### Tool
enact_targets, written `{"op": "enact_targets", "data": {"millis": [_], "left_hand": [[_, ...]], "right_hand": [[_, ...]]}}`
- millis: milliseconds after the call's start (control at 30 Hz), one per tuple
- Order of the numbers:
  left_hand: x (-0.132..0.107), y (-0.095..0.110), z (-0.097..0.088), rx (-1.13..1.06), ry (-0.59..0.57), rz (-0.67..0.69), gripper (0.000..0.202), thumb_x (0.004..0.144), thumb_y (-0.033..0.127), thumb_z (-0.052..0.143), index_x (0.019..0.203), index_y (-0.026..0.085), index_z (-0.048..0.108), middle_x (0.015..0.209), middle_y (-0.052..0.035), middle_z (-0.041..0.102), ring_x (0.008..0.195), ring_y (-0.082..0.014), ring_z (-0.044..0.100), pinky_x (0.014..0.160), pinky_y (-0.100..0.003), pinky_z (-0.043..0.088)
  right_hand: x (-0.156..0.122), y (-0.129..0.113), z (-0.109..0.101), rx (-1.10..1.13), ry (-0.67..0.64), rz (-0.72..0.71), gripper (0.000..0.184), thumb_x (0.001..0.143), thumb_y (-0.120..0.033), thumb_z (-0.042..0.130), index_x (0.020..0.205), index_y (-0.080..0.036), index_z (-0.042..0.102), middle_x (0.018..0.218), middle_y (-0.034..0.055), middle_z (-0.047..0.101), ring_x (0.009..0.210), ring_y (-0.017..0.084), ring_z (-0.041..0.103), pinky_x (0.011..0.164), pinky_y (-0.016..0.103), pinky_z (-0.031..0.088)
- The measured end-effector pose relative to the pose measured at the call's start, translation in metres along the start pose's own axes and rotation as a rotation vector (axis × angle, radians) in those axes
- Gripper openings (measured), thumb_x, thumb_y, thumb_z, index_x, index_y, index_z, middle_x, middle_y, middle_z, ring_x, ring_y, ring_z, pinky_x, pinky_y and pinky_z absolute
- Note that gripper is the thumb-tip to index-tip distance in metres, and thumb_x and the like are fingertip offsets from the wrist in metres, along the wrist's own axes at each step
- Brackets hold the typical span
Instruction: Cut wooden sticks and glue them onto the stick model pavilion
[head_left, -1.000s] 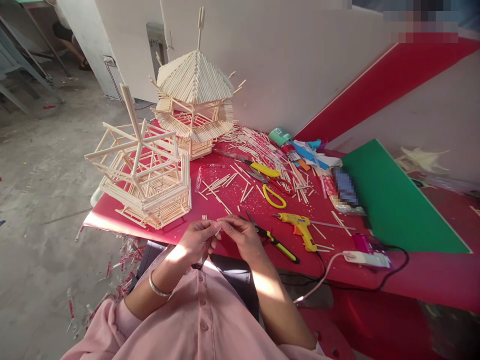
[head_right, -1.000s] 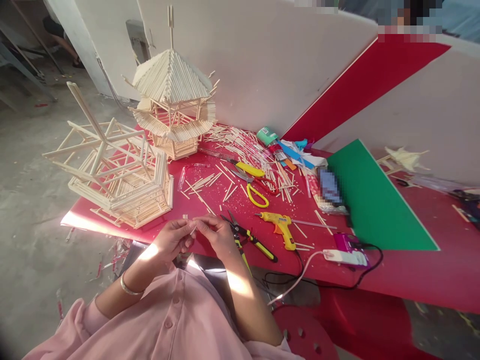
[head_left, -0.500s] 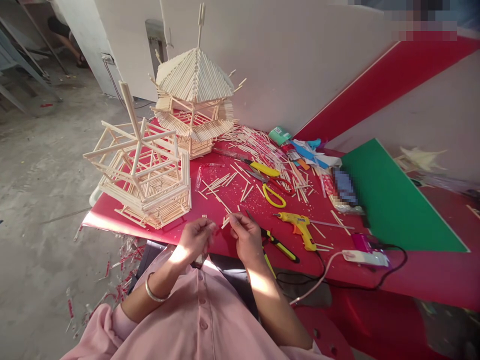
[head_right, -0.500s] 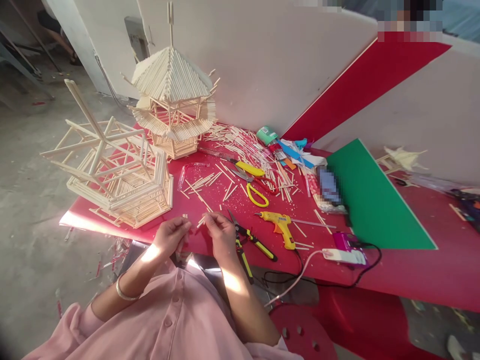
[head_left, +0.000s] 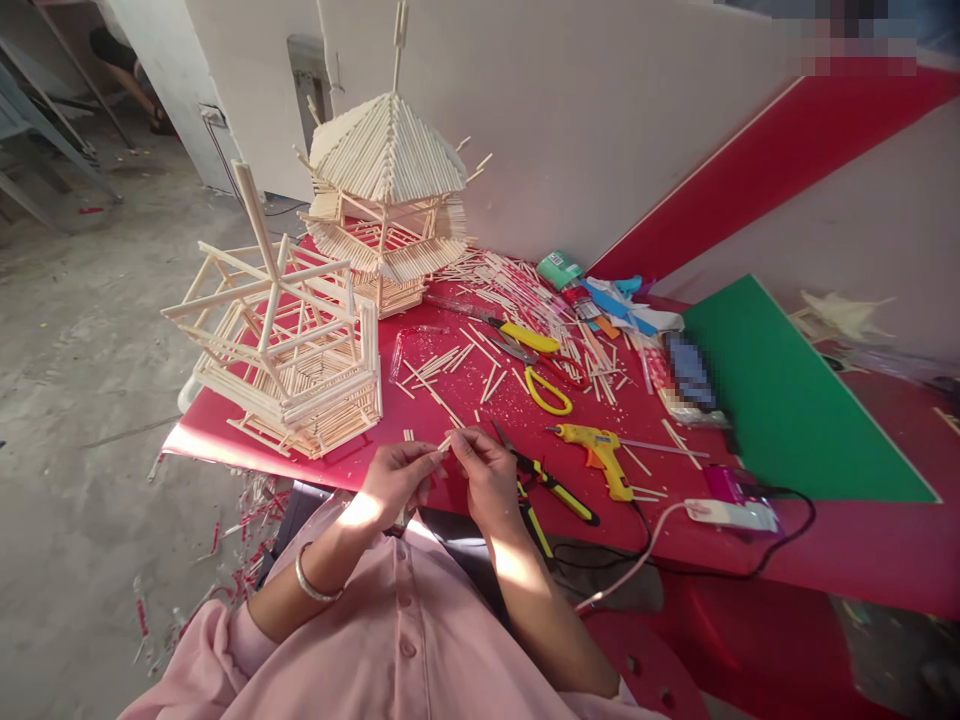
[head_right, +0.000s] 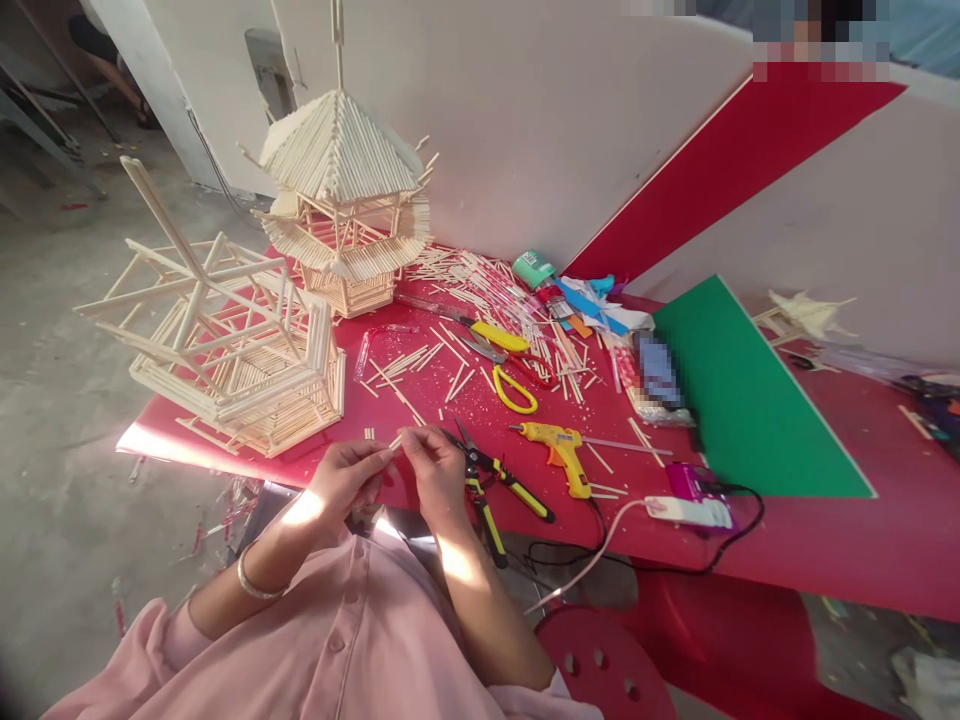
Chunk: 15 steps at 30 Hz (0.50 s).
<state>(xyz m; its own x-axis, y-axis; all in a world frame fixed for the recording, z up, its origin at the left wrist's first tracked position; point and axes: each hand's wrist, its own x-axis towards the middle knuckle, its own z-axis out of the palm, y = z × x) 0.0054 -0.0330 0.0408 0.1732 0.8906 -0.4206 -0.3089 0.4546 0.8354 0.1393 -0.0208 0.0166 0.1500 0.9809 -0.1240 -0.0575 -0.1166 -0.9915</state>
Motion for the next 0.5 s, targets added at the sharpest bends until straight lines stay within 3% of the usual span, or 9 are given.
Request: {"op": "enact_targets", "data": {"millis": [267,433,500], "left_hand": [[0.003,-0.005,-0.005,0.065,-0.005,-0.03,0.043,0.067,0.055,0.073,0.06,0.014,0.064,0.034,0.0041,0.047,0.03,-0.0053,0.037,0.033,-0.017,0.025],[0.002,-0.005,-0.005,0.066,0.023,0.028,0.041,0.067,0.053,0.073,0.059,0.014,0.063,0.036,0.0047,0.048,0.03,-0.0046,0.036,0.033,-0.018,0.026],[0.002,-0.007,-0.006,0.045,0.055,0.046,0.04,0.066,0.051,0.075,0.06,0.013,0.064,0.041,0.0036,0.052,0.031,-0.0041,0.037,0.033,-0.018,0.024]], "right_hand": [[-0.003,-0.005,0.0,-0.09,-0.008,-0.065,0.025,0.079,-0.044,0.07,0.077,-0.019,0.072,0.075,-0.0005,0.064,0.071,0.015,0.056,0.068,0.028,0.043],[0.002,-0.007,0.001,0.012,0.052,0.009,0.031,0.077,-0.049,0.07,0.08,-0.018,0.07,0.061,-0.0046,0.053,0.052,0.009,0.04,0.05,0.024,0.033],[0.007,-0.012,-0.003,-0.019,0.107,-0.024,0.032,0.081,-0.051,0.065,0.082,-0.019,0.068,0.057,-0.0055,0.049,0.05,0.009,0.037,0.048,0.024,0.032]]}}
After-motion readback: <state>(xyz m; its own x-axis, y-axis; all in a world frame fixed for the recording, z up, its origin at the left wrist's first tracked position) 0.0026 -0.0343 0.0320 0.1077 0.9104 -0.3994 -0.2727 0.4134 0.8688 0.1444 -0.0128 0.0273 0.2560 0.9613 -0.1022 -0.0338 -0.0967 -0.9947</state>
